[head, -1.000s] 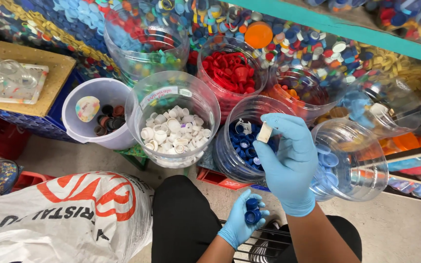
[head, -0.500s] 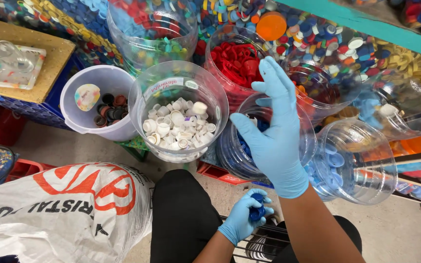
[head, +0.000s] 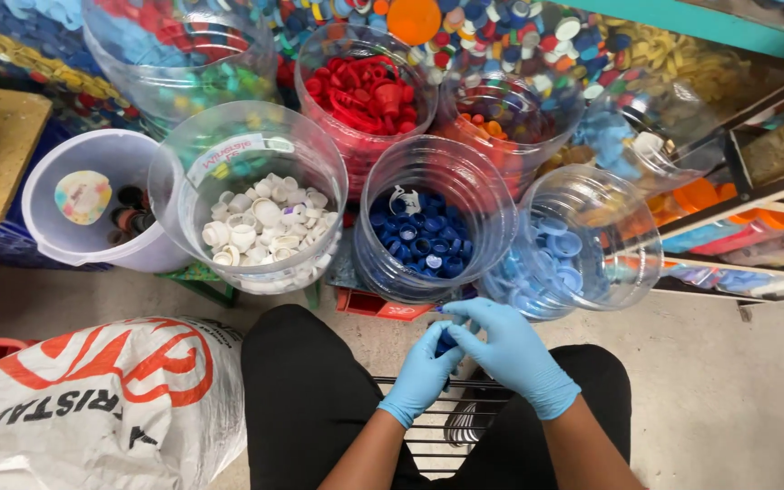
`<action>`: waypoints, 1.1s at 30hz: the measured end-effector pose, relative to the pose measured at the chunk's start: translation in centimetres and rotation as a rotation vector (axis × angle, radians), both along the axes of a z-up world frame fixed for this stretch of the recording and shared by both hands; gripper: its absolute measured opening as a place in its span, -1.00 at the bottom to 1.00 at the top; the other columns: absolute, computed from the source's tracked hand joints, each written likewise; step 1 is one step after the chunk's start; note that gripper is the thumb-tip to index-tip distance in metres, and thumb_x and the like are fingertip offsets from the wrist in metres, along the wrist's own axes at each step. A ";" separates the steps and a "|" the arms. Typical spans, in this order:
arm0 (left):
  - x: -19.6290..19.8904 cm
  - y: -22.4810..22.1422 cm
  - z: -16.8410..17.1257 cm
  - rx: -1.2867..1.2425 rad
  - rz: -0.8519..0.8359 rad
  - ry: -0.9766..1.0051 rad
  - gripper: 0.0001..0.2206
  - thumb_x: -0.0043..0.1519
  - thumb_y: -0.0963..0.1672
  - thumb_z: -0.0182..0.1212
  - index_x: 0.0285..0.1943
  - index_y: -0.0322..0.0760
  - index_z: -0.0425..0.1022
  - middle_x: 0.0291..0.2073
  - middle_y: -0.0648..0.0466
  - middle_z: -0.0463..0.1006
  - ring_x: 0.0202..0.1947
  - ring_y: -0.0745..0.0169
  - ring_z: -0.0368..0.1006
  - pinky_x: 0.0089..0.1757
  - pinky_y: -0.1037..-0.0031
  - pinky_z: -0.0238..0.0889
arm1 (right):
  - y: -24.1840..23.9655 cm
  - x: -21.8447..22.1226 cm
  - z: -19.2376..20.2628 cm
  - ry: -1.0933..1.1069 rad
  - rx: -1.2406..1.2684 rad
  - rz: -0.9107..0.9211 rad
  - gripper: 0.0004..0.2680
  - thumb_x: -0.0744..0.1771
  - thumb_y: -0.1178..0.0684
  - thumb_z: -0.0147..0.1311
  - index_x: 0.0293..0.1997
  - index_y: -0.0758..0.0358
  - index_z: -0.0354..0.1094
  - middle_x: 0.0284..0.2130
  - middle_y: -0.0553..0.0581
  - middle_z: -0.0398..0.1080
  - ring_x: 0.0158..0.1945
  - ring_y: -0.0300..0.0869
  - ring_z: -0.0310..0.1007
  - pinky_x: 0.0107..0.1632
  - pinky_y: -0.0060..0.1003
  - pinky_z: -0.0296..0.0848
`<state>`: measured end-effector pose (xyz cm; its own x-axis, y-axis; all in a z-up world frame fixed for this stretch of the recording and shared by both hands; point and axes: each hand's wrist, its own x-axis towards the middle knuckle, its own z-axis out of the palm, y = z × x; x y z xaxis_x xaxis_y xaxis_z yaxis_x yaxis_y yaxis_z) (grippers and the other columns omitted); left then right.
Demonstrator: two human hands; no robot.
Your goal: Sorting plastic bottle caps by color from a large bag into separate bins
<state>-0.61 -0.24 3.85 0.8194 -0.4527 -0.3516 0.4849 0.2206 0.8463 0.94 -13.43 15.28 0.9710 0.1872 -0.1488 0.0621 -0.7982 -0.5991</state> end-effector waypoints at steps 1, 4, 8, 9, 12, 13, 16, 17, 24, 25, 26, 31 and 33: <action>-0.3 -0.2 0.1 0.000 -0.012 -0.006 -0.68 0.30 -0.16 0.18 0.27 -0.17 0.47 -0.23 0.10 0.52 -0.35 0.34 0.35 -0.22 0.49 0.32 | -0.8 -0.7 -1.8 -0.006 0.000 -0.012 -0.72 0.33 -0.13 0.05 0.09 0.03 0.53 -0.12 -0.05 0.61 -0.18 -0.24 0.56 -0.03 -0.26 0.45; -0.9 -0.8 0.0 0.025 -0.025 -0.244 -0.64 0.31 -0.14 0.12 0.30 -0.26 0.43 0.20 0.00 0.58 0.20 0.21 0.50 0.18 0.40 0.38 | -2.5 -2.6 -6.1 0.113 -0.013 -0.191 -0.69 0.28 -0.09 0.15 0.13 0.04 0.46 -0.06 -0.05 0.59 -0.05 -0.20 0.57 0.02 -0.25 0.46; -1.5 -1.3 -1.9 0.184 -0.122 -0.408 -0.50 0.25 -0.14 0.09 0.44 -0.26 0.29 0.18 -0.01 0.58 0.14 0.23 0.50 0.12 0.42 0.34 | -2.9 -4.2 -8.0 0.100 0.134 -0.323 -0.61 0.25 -0.01 0.18 0.23 0.02 0.42 0.00 -0.03 0.58 0.02 -0.23 0.56 0.13 -0.30 0.45; -1.5 -1.3 -2.6 0.200 -0.129 -0.413 -0.43 0.26 -0.15 0.08 0.53 -0.25 0.18 0.29 -0.05 0.51 0.27 0.19 0.45 0.20 0.40 0.28 | -2.9 -4.2 -8.1 0.079 0.122 -0.307 -0.60 0.24 0.02 0.15 0.25 0.01 0.41 0.10 -0.02 0.55 0.13 -0.18 0.54 0.19 -0.26 0.43; -1.4 -0.3 -0.7 0.260 -0.148 -0.191 -0.38 0.28 -0.14 0.17 0.59 -0.04 0.17 -0.53 0.25 0.23 -0.45 0.42 0.17 -0.26 0.54 0.17 | -2.8 -3.5 -5.9 -0.083 0.236 -0.310 -0.68 0.29 0.11 0.15 0.19 0.09 0.45 -0.03 0.00 0.56 -0.07 -0.25 0.54 0.06 -0.32 0.50; -1.3 -0.2 -1.3 0.261 -0.148 -0.192 -0.38 0.28 -0.14 0.17 0.59 -0.04 0.17 -0.53 0.25 0.23 -0.45 0.42 0.17 -0.26 0.54 0.17 | -2.4 -3.1 -4.1 -0.084 0.238 -0.310 -0.68 0.29 0.11 0.15 0.19 0.09 0.45 -0.03 0.00 0.56 -0.07 -0.25 0.54 0.06 -0.32 0.50; -0.8 -0.2 -3.2 0.327 -0.127 -0.171 -0.44 0.19 -0.19 0.11 0.47 -0.14 0.33 -0.48 0.24 0.32 -0.39 0.39 0.26 -0.16 0.52 0.27 | -1.3 -1.7 0.9 -0.379 0.318 -0.264 -0.71 0.30 0.19 0.12 0.15 0.18 0.46 0.02 0.10 0.54 0.12 -0.14 0.52 0.20 -0.25 0.44; -0.7 -0.3 -3.6 0.318 -0.100 -0.164 -0.45 0.15 -0.22 0.03 0.41 -0.13 0.37 -0.45 0.22 0.29 -0.38 0.37 0.23 -0.17 0.53 0.24 | -1.0 -1.1 2.3 -0.547 0.336 -0.253 -0.73 0.31 0.26 0.10 0.13 0.25 0.45 0.00 0.14 0.51 0.10 -0.13 0.51 0.21 -0.25 0.46; -0.4 -0.4 -3.2 0.258 -0.067 -0.104 -0.66 0.28 -0.22 -0.03 0.25 -0.17 0.37 -0.53 0.20 0.21 -0.49 0.37 0.13 -0.36 0.46 0.15 | -1.0 2.2 6.0 -0.906 0.379 -0.246 -0.73 0.32 0.37 0.11 0.12 0.24 0.38 0.10 0.23 0.41 0.22 -0.06 0.42 0.15 -0.28 0.51; -0.4 -0.3 -3.1 0.257 -0.058 -0.101 -0.66 0.28 -0.22 -0.03 0.25 -0.17 0.37 -0.53 0.20 0.21 -0.49 0.37 0.13 -0.36 0.46 0.15 | -0.9 2.5 6.1 -0.903 0.381 -0.237 -0.73 0.32 0.37 0.11 0.12 0.24 0.38 0.10 0.23 0.41 0.22 -0.06 0.42 0.15 -0.28 0.51; -0.3 -0.3 -2.9 0.264 -0.066 -0.102 -0.70 0.30 -0.20 -0.02 0.22 -0.18 0.39 -0.54 0.20 0.20 -0.50 0.37 0.12 -0.37 0.46 0.12 | -0.8 2.8 6.2 -0.914 0.408 -0.242 -0.73 0.33 0.38 0.11 0.13 0.26 0.37 0.10 0.23 0.40 0.22 -0.07 0.42 0.20 -0.28 0.49; -0.3 -0.4 -3.4 0.242 -0.077 -0.085 -0.83 0.38 -0.13 0.06 0.12 -0.16 0.38 -0.55 0.14 0.25 -0.51 0.34 0.16 -0.36 0.43 0.13 | -0.2 3.6 6.5 -0.963 0.466 -0.225 -0.74 0.35 0.41 0.05 0.15 0.31 0.32 0.12 0.28 0.35 0.26 -0.02 0.39 0.36 -0.19 0.43; -0.3 -0.5 -3.5 0.218 -0.064 -0.062 -0.86 0.39 -0.10 0.08 0.08 -0.15 0.41 -0.49 0.14 0.33 -0.51 0.34 0.19 -0.37 0.44 0.15 | 0.3 3.7 7.5 -0.730 0.217 -0.274 -0.62 0.33 0.22 0.13 0.34 0.25 0.28 0.28 0.26 0.32 0.34 -0.01 0.34 0.31 -0.16 0.38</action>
<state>-0.89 -0.77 0.33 0.8147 -0.4227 -0.3969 0.4378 -0.0004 0.8991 4.60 -13.10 22.76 0.8248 -0.1195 0.5526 0.3165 -0.7123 -0.6265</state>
